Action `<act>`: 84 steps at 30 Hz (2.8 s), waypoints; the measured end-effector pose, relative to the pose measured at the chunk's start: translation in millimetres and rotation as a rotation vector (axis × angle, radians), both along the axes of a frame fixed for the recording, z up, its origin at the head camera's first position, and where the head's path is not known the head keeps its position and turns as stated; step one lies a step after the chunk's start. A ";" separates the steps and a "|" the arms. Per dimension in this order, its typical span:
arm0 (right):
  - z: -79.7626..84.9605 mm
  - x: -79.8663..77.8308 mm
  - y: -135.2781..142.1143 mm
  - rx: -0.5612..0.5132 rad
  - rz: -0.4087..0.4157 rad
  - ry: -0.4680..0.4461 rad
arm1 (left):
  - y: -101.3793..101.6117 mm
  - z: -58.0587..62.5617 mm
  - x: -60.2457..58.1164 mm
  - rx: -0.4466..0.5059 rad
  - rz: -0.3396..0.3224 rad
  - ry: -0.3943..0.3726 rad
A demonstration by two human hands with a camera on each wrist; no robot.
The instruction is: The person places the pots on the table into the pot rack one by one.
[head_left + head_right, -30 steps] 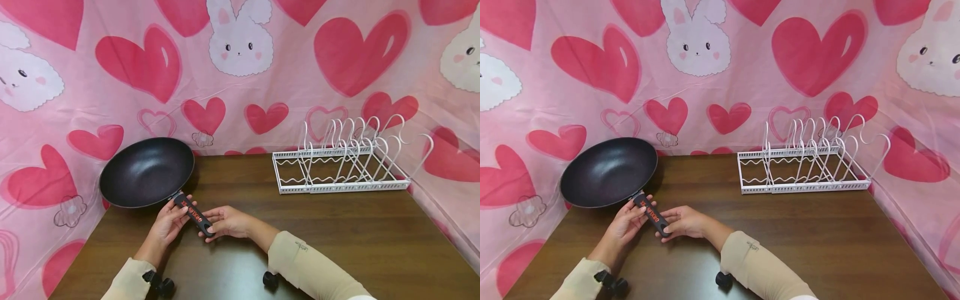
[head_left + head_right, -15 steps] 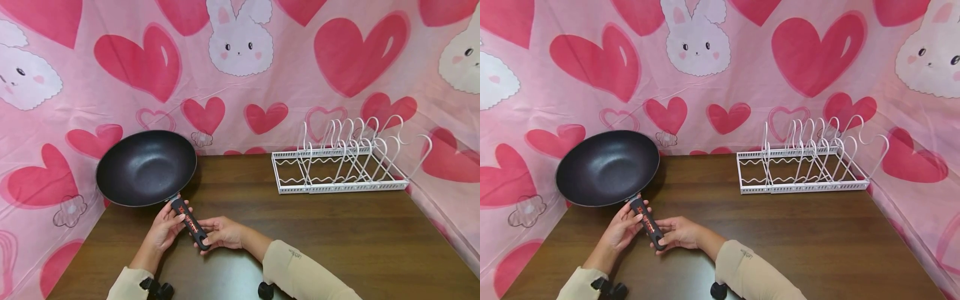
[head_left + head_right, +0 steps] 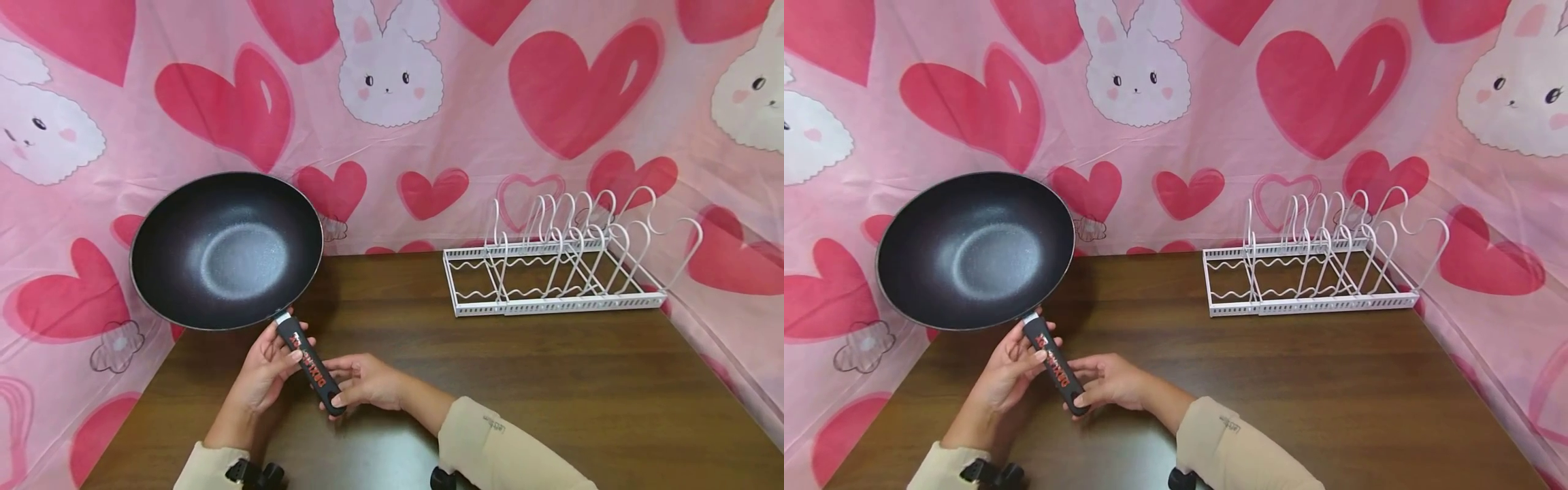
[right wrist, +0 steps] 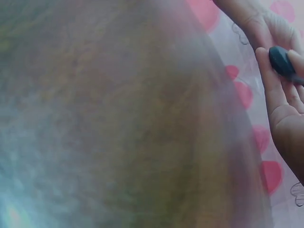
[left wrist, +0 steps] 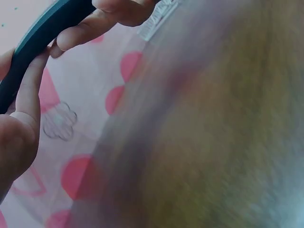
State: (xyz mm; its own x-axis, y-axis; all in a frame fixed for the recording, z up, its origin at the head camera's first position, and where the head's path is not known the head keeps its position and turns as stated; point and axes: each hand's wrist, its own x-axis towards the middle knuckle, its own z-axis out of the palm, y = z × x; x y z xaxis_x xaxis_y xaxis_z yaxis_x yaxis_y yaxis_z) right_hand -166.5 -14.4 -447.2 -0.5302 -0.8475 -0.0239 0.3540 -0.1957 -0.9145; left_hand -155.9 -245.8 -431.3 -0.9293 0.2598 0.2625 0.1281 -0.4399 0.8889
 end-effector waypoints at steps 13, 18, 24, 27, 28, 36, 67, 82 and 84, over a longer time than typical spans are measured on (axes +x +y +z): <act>16.3 9.9 16.6 -0.119 0.082 0.025 | 24.0 36.0 -0.8 -0.080 -0.111 0.130; 17.7 20.4 21.3 -0.103 -0.034 0.146 | 32.0 44.6 -4.5 -0.149 -0.157 0.177; 19.1 31.1 22.2 -0.101 -0.197 0.334 | 42.5 57.7 -3.0 -0.145 -0.169 0.170; 22.5 33.8 19.8 -0.094 -0.258 0.406 | 46.1 61.9 0.5 -0.107 -0.129 0.156; 23.6 34.2 19.1 -0.085 -0.279 0.425 | 47.8 62.8 1.8 -0.102 -0.106 0.154; 20.5 36.2 16.4 0.057 -0.473 0.509 | 66.4 65.5 10.6 -0.285 0.158 0.053; 16.5 28.1 54.6 0.173 -0.498 0.572 | 110.0 58.3 -13.2 -0.145 -0.064 0.138; 10.5 33.5 85.2 0.080 -0.461 0.483 | 135.8 67.9 -19.3 -0.451 -0.018 0.166; 10.9 36.3 91.5 0.077 -0.472 0.466 | 145.4 70.1 -18.8 -0.463 0.009 0.155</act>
State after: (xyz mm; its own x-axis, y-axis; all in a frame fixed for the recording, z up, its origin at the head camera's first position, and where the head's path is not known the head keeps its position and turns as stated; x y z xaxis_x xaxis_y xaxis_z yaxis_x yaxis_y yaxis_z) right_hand -130.3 77.0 -436.4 -0.8135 -0.5269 0.2461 -0.1889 -0.1608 -0.9687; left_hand -174.7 -100.4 -361.2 -0.8913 0.3738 0.2567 0.2762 -0.0014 0.9611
